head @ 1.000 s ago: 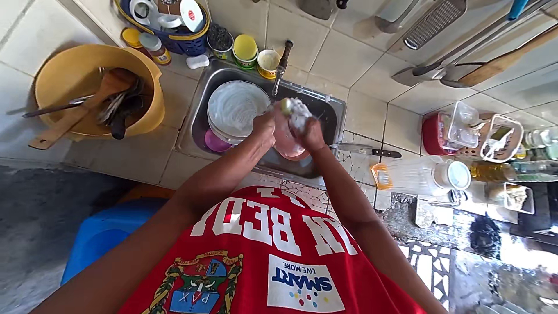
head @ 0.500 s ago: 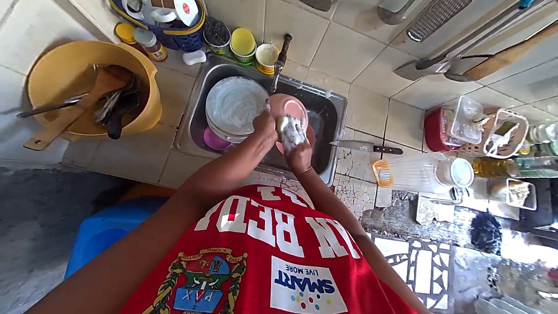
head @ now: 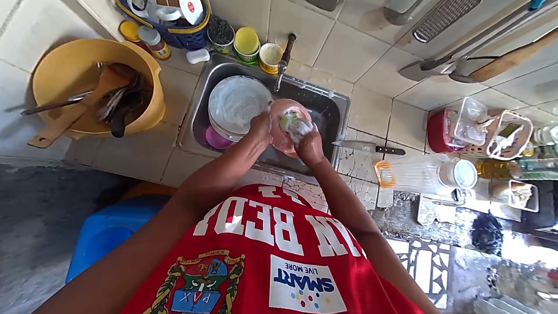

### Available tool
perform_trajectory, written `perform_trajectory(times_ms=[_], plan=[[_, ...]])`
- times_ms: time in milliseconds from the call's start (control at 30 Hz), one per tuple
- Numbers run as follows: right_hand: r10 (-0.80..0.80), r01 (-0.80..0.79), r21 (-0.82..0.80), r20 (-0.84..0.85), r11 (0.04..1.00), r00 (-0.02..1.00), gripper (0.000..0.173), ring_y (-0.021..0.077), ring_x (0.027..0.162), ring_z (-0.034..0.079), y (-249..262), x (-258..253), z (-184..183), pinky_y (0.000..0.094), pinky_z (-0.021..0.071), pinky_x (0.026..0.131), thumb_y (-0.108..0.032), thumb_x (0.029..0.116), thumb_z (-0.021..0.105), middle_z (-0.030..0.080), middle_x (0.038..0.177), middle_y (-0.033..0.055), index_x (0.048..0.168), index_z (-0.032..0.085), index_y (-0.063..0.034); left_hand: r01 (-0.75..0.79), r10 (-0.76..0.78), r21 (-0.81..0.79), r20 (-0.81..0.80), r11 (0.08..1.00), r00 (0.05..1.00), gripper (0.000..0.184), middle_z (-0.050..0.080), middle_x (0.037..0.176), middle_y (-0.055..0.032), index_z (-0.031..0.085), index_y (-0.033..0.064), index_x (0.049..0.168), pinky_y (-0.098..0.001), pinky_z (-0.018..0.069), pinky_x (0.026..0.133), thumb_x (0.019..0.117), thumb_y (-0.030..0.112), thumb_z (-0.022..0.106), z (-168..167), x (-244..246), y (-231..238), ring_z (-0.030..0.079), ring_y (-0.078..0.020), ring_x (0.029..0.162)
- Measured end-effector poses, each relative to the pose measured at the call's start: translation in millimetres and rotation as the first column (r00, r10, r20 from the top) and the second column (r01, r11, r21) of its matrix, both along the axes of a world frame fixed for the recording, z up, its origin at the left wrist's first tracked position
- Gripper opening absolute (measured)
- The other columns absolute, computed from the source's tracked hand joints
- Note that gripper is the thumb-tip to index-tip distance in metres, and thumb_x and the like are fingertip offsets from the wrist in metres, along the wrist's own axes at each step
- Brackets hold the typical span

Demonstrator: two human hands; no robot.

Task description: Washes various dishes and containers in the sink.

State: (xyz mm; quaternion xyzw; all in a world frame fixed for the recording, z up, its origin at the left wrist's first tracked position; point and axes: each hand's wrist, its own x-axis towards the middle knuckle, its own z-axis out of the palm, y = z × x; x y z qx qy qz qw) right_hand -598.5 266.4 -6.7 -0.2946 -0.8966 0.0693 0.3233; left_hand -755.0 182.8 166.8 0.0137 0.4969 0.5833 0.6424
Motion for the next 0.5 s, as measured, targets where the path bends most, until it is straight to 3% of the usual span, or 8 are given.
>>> perform_trajectory(times_ms=[100, 167, 200, 267, 333, 400, 433, 500], plan=[[-0.169, 0.169, -0.002, 0.073, 0.986, 0.983, 0.021, 0.0407, 0.111, 0.069, 13.5, -1.0, 0.7, 0.0539, 0.0557, 0.095, -0.014, 0.0956, 0.065, 0.074, 0.113, 0.0229, 0.107, 0.077, -0.0011, 0.092, -0.181, -0.259, -0.344, 0.962, 0.921, 0.040, 0.050, 0.146, -0.0217, 0.044, -0.0093, 0.144, -0.0408, 0.0398, 0.112, 0.1126, 0.012, 0.032, 63.8, 34.7, -8.6, 0.050, -0.0254, 0.135], [-0.293, 0.301, -0.030, 0.148, 0.953, 0.944, 0.024, 0.0419, 0.113, 0.068, 14.2, -2.5, 7.3, 0.0541, 0.0560, 0.094, -0.015, 0.0985, 0.061, 0.071, 0.116, 0.0252, 0.110, 0.075, 0.0005, 0.138, -0.235, -0.235, -0.456, 0.962, 0.858, 0.045, 0.051, 0.146, -0.0226, 0.046, -0.0085, 0.143, -0.0446, 0.0454, 0.109, 0.1126, 0.023, 0.038, -6.0, 14.8, 21.1, 0.053, -0.0277, 0.134], [-0.316, 0.334, -0.057, 0.207, 0.941, 0.926, 0.024, 0.0430, 0.114, 0.067, 10.6, -2.1, 11.0, 0.0554, 0.0553, 0.094, -0.010, 0.0986, 0.059, 0.070, 0.118, 0.0262, 0.112, 0.074, 0.0018, -0.067, 0.123, 0.107, -0.707, 0.992, 0.697, 0.053, 0.065, 0.118, -0.0312, 0.060, -0.0134, 0.123, -0.0439, 0.0612, 0.078, 0.1084, 0.037, 0.048, -106.4, 17.7, 37.4, 0.068, -0.0348, 0.106], [-0.282, 0.330, -0.111, 0.316, 0.937, 0.906, 0.027, 0.0449, 0.118, 0.064, -3.9, -0.7, 17.9, 0.0593, 0.0510, 0.099, -0.004, 0.0968, 0.055, 0.068, 0.122, 0.0274, 0.116, 0.071, 0.0038, -0.096, 0.099, 0.034, -0.515, 0.995, 0.852, 0.062, 0.063, 0.129, -0.0201, 0.062, 0.0024, 0.129, -0.0531, 0.0553, 0.096, 0.1012, 0.057, 0.054, -169.4, -10.2, 70.9, 0.062, -0.0299, 0.120], [-0.226, 0.237, -0.017, 0.248, 0.971, 0.942, 0.020, 0.0420, 0.109, 0.068, -19.0, -1.9, 14.1, 0.0585, 0.0527, 0.095, -0.003, 0.0935, 0.061, 0.072, 0.113, 0.0234, 0.108, 0.075, 0.0008, -0.101, 0.095, 0.017, -0.503, 0.995, 0.859, 0.060, 0.064, 0.129, -0.0182, 0.064, 0.0041, 0.128, -0.0523, 0.0553, 0.096, 0.1026, 0.057, 0.051, -173.1, -9.9, 68.8, 0.062, -0.0285, 0.121], [-0.175, 0.165, 0.072, 0.172, 0.984, 0.969, 0.016, 0.0383, 0.103, 0.070, -22.3, -6.7, 10.9, 0.0559, 0.0529, 0.093, -0.002, 0.0911, 0.065, 0.075, 0.106, 0.0190, 0.102, 0.076, -0.0021, -0.072, 0.084, 0.045, -0.642, 0.996, 0.762, 0.050, 0.065, 0.121, -0.0275, 0.061, -0.0093, 0.124, -0.0458, 0.0590, 0.083, 0.1102, 0.035, 0.042, -113.9, 14.6, 35.2, 0.066, -0.0324, 0.110], [-0.184, 0.171, 0.091, 0.161, 0.981, 0.970, 0.016, 0.0384, 0.103, 0.071, -19.2, -8.8, 10.7, 0.0561, 0.0526, 0.094, -0.003, 0.0909, 0.065, 0.075, 0.106, 0.0190, 0.102, 0.077, -0.0021, 0.098, -0.194, -0.230, -0.445, 0.968, 0.874, 0.044, 0.055, 0.141, -0.0210, 0.050, -0.0063, 0.139, -0.0442, 0.0459, 0.106, 0.1137, 0.025, 0.033, -26.9, 14.0, 20.5, 0.054, -0.0260, 0.130], [-0.271, 0.263, 0.066, 0.204, 0.963, 0.941, 0.020, 0.0399, 0.110, 0.068, -5.5, -7.9, 10.3, 0.0589, 0.0499, 0.099, -0.007, 0.0952, 0.061, 0.074, 0.113, 0.0206, 0.108, 0.076, -0.0016, 0.063, -0.172, -0.287, -0.370, 0.956, 0.913, 0.041, 0.053, 0.143, -0.0204, 0.047, -0.0075, 0.141, -0.0405, 0.0408, 0.110, 0.1135, 0.018, 0.031, 44.1, 34.1, -2.1, 0.051, -0.0245, 0.132]])
